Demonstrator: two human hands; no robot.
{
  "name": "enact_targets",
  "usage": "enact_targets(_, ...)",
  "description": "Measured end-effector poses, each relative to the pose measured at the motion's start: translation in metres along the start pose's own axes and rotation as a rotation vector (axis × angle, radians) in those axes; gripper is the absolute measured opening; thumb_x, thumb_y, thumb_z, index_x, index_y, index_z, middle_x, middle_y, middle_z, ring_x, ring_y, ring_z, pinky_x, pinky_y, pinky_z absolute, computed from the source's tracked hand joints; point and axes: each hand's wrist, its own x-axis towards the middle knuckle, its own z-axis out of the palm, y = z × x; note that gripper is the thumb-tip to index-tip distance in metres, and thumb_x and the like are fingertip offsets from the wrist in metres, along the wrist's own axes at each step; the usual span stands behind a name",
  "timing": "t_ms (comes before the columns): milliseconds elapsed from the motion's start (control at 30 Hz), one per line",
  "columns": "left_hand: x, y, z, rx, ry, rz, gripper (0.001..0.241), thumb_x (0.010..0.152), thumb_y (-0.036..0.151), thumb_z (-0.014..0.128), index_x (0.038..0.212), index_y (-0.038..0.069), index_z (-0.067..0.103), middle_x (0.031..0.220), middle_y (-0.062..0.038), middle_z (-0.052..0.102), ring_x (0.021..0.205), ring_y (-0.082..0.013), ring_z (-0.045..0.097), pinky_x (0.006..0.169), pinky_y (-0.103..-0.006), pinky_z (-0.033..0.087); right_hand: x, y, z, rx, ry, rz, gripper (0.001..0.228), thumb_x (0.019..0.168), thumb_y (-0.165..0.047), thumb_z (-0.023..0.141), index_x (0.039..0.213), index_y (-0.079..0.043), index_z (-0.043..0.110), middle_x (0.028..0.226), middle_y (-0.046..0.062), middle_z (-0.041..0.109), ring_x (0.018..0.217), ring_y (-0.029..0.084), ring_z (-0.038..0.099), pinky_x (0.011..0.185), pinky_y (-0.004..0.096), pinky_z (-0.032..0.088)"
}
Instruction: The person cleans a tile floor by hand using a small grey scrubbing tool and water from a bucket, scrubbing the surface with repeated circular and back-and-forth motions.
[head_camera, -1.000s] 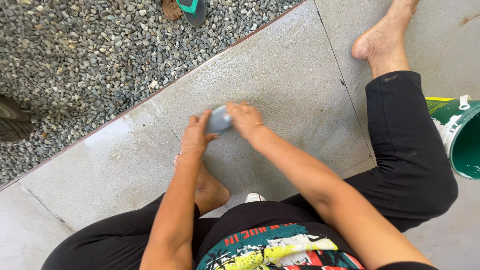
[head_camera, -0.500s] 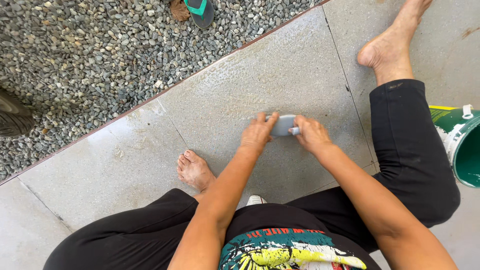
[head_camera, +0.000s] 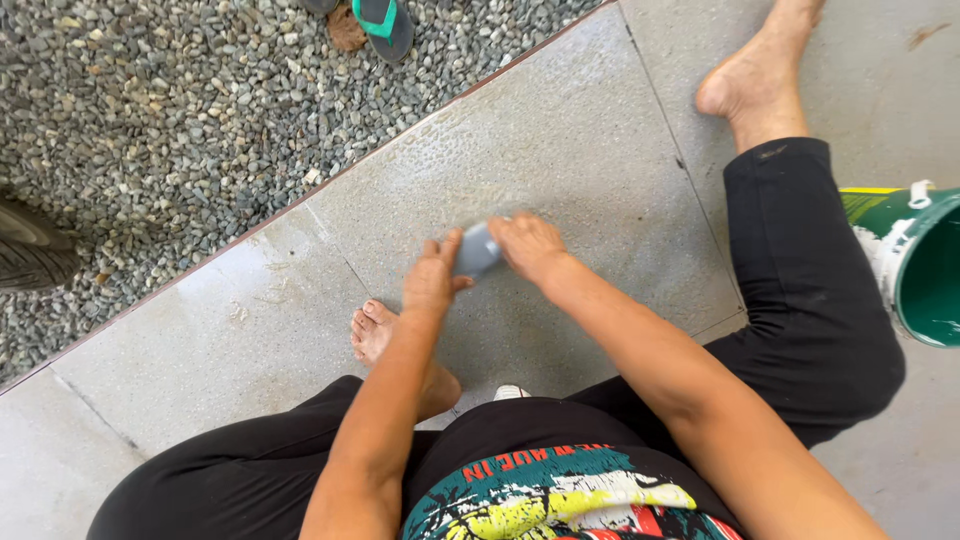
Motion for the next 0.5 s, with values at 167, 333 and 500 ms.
enact_targets(167,-0.006,0.059,0.069,0.061,-0.135,0.172,0.094,0.079,0.032,0.088,0.151,0.036,0.028,0.129,-0.012,0.051,0.112,-0.0402,0.068,0.094,-0.0538,0.059,-0.088,0.069,0.047,-0.066,-0.115,0.092,0.02,0.087,-0.033,0.07,0.107,-0.028,0.07,0.098,0.012,0.076,0.096,0.034,0.077,0.083,0.045,0.063)
enact_targets(333,-0.003,0.044,0.057,0.079,-0.222,0.287,0.088,0.077,0.026,0.09,0.143,0.033,0.031,0.124,-0.014,0.052,0.107,-0.0443,0.069,0.091,-0.0547,0.061,-0.086,0.058,0.063,-0.015,-0.087,0.125,0.017,0.085,-0.034,0.071,0.099,-0.023,0.071,0.091,0.013,0.075,0.091,0.035,0.078,0.08,0.045,0.065)
enact_targets(500,-0.015,-0.052,-0.016,0.057,-0.084,-0.065,0.087,0.077,0.02,0.09,0.146,0.031,0.039,0.13,-0.017,0.054,0.118,-0.0424,0.066,0.1,-0.0519,0.057,0.001,-0.046,0.042,0.047,0.074,-0.133,0.014,0.087,-0.03,0.071,0.1,-0.026,0.069,0.088,0.008,0.078,0.091,0.028,0.078,0.081,0.039,0.064)
